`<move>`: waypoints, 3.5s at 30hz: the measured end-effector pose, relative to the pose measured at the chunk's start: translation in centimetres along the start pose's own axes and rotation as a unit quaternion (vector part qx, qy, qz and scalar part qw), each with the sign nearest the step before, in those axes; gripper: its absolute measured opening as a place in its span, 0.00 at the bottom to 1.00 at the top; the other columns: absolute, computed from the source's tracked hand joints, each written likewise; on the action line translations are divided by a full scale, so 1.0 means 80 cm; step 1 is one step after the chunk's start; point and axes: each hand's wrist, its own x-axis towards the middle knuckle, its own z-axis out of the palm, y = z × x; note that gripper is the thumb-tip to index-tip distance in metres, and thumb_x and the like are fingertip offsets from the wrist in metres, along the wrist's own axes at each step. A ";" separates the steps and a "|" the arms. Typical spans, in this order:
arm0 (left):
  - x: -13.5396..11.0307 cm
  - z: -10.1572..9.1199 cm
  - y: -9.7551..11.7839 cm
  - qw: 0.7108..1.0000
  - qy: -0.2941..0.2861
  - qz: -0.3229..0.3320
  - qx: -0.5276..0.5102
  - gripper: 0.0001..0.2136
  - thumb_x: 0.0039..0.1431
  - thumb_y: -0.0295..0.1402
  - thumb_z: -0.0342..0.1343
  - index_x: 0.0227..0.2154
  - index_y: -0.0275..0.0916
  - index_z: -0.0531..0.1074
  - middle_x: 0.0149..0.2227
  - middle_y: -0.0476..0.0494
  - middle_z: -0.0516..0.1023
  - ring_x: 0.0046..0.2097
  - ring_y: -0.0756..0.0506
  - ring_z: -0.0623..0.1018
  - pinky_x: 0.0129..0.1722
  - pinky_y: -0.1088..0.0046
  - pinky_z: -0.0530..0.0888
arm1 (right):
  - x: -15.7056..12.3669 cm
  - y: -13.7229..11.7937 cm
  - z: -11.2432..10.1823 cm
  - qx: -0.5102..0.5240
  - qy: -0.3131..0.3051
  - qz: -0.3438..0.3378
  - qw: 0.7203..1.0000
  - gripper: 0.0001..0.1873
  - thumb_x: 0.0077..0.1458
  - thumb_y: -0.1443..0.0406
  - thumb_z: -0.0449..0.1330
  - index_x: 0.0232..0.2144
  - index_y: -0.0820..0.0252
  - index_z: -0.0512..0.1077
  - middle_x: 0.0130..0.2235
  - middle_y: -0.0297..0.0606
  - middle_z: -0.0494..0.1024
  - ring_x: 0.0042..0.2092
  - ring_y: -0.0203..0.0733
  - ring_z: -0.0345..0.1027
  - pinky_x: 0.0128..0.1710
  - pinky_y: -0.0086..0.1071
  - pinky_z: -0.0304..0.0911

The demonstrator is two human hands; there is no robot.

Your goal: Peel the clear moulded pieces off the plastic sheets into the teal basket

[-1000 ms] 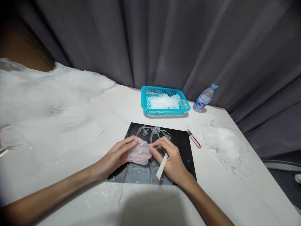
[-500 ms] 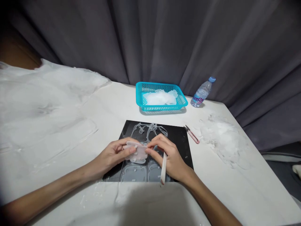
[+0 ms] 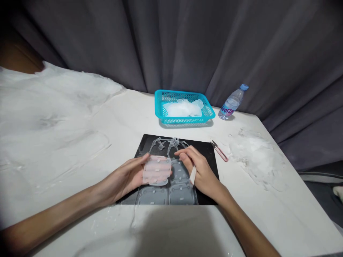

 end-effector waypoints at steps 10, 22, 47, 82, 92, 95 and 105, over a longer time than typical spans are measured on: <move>0.001 -0.002 0.005 0.997 -0.018 -0.020 -0.069 0.34 0.74 0.52 0.42 0.57 0.20 0.73 0.54 0.18 0.80 0.58 0.29 0.80 0.65 0.48 0.68 | 0.003 0.015 0.001 -0.048 0.008 0.020 0.999 0.19 0.75 0.56 0.48 0.46 0.57 0.76 0.40 0.38 0.74 0.43 0.42 0.72 0.46 0.35 0.64; 0.003 -0.008 -0.002 0.996 -0.027 -0.005 -0.084 0.34 0.73 0.54 0.44 0.60 0.22 0.70 0.56 0.19 0.79 0.59 0.30 0.79 0.66 0.48 0.66 | -0.008 -0.011 0.012 -0.199 -0.022 -0.116 0.973 0.40 0.57 0.49 0.70 0.67 0.50 0.63 0.56 0.48 0.74 0.53 0.56 0.68 0.53 0.52 0.68; -0.003 -0.017 -0.008 0.992 -0.019 0.054 0.114 0.28 0.74 0.52 0.44 0.58 0.34 0.73 0.57 0.30 0.80 0.60 0.35 0.78 0.64 0.54 0.69 | 0.009 -0.014 0.028 -0.025 0.048 -0.153 0.987 0.15 0.68 0.67 0.60 0.53 0.49 0.79 0.46 0.41 0.79 0.47 0.45 0.75 0.46 0.40 0.72; 0.038 -0.015 -0.023 0.632 -0.045 0.243 0.735 0.25 0.67 0.46 0.60 0.65 0.50 0.71 0.69 0.42 0.69 0.69 0.32 0.68 0.69 0.49 0.63 | -0.037 0.006 -0.025 0.012 -0.013 -0.010 1.000 0.06 0.66 0.62 0.64 0.36 0.56 0.77 0.36 0.35 0.78 0.37 0.39 0.73 0.39 0.33 0.68; 0.034 -0.012 -0.030 0.586 -0.019 0.267 0.765 0.24 0.68 0.45 0.59 0.64 0.45 0.71 0.69 0.35 0.66 0.67 0.33 0.72 0.63 0.51 0.73 | -0.044 0.015 -0.020 -0.008 -0.083 -0.094 0.992 0.05 0.69 0.66 0.61 0.44 0.58 0.76 0.43 0.41 0.81 0.46 0.42 0.76 0.49 0.35 0.71; 0.034 -0.011 -0.030 0.562 -0.018 0.275 0.780 0.24 0.69 0.46 0.58 0.64 0.44 0.70 0.72 0.37 0.62 0.71 0.34 0.66 0.66 0.51 0.71 | -0.043 0.016 -0.021 -0.024 -0.092 -0.113 0.989 0.05 0.68 0.67 0.61 0.45 0.59 0.76 0.43 0.40 0.81 0.46 0.41 0.76 0.50 0.33 0.70; 0.037 -0.006 -0.031 0.565 -0.002 0.261 0.783 0.23 0.67 0.48 0.60 0.61 0.45 0.73 0.72 0.42 0.63 0.72 0.36 0.65 0.67 0.55 0.71 | -0.038 0.021 -0.020 -0.052 -0.099 -0.143 0.983 0.04 0.69 0.68 0.60 0.43 0.60 0.75 0.41 0.40 0.82 0.44 0.41 0.76 0.48 0.35 0.70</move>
